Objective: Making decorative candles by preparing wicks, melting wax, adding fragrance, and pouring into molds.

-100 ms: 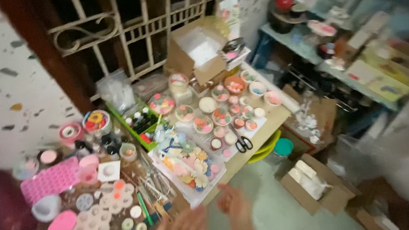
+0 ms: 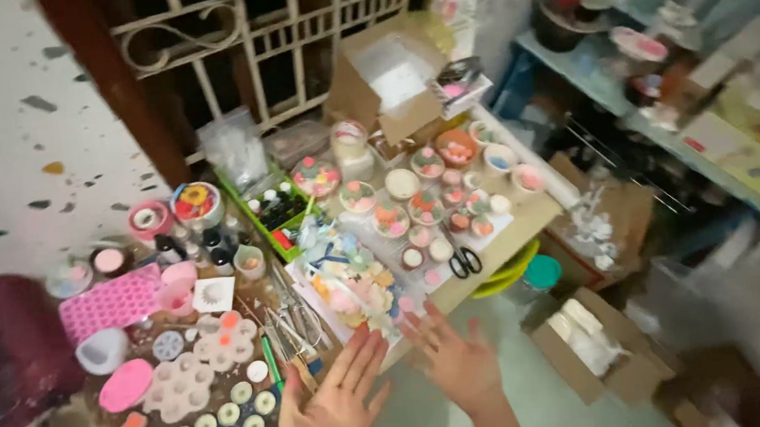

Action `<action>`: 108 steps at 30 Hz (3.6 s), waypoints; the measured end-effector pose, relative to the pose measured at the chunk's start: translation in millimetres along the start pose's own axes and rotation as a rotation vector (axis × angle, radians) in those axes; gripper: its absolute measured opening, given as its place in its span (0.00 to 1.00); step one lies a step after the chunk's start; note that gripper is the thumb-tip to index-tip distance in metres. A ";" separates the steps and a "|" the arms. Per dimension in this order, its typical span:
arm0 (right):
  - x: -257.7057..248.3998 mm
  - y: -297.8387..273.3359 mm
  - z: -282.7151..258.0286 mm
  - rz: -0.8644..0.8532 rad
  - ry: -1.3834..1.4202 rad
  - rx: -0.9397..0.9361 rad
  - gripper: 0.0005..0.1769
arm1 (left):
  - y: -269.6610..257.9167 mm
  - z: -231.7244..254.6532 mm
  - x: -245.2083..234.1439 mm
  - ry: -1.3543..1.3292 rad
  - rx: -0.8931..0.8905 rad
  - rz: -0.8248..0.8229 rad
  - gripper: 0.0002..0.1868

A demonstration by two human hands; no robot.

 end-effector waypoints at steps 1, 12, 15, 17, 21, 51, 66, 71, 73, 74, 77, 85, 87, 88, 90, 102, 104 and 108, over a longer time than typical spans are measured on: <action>24.6 14.8 -9.9 0.117 -0.131 0.000 0.46 | -7.1 -3.3 62.6 -0.065 -0.031 -0.472 0.51; -46.6 29.2 -27.4 0.175 -0.120 0.146 0.35 | -5.1 19.9 44.9 0.154 0.246 -0.367 0.46; -199.8 17.5 -67.5 0.396 -0.252 0.108 0.29 | -31.9 52.7 -14.8 0.262 0.412 -0.160 0.40; -275.3 3.6 -75.9 0.445 -0.271 0.112 0.29 | -58.4 76.0 -62.9 0.339 0.523 -0.022 0.36; -311.0 33.8 -29.4 0.266 -0.112 0.305 0.10 | -144.3 136.3 -177.7 0.307 0.747 0.408 0.26; -113.4 49.6 348.8 0.077 -1.523 0.509 0.18 | -295.8 240.4 -267.9 0.580 1.031 1.074 0.12; -25.8 19.4 262.9 -0.337 -2.080 -0.105 0.21 | -148.0 136.3 -256.4 0.767 0.490 0.636 0.10; -9.6 7.4 227.7 -0.062 -2.059 -0.298 0.16 | -152.5 135.3 -210.2 0.821 0.528 0.682 0.09; -62.3 -4.2 203.4 0.476 -1.811 0.093 0.12 | -150.7 120.7 -192.5 0.750 0.291 0.716 0.09; -63.8 -9.2 190.9 0.480 -1.807 0.094 0.12 | -146.6 116.4 -201.3 0.753 0.288 0.719 0.09; -71.4 -22.4 147.1 0.757 -1.749 0.109 0.08 | -136.6 124.3 -180.6 1.019 0.558 0.568 0.15; -1.0 -12.8 129.6 0.130 -2.006 -0.314 0.21 | -77.9 70.3 -208.7 1.135 0.095 0.493 0.27; 1.1 -19.3 123.4 -0.180 -2.142 -0.508 0.21 | -61.6 56.4 -223.2 1.102 0.063 0.488 0.26; 9.5 -33.1 128.6 -0.516 -2.248 -0.680 0.22 | -51.7 45.5 -230.5 1.057 0.033 0.492 0.26; -2.2 -47.0 109.0 -0.334 -2.244 -0.550 0.25 | -28.8 21.8 -243.7 1.030 -0.011 0.391 0.27; -25.3 -156.3 -53.5 0.314 -1.733 -0.592 0.09 | 53.2 -126.4 -186.3 1.213 0.109 0.392 0.25; -14.0 -167.5 -72.4 0.285 -1.719 -0.609 0.08 | 57.2 -146.8 -153.7 1.181 0.157 0.343 0.27; -21.8 -183.4 -112.9 0.411 -1.760 -0.437 0.11 | 67.5 -186.9 -127.2 1.022 0.024 0.438 0.14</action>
Point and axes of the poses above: each hand's wrist, its own y-axis towards the middle knuckle, its own x-axis out of the palm, z = x × y, the point moved 9 cm from there along y, towards the middle knuckle, and after that the axes turned 3 degrees about -x, right-handed, at the moved point
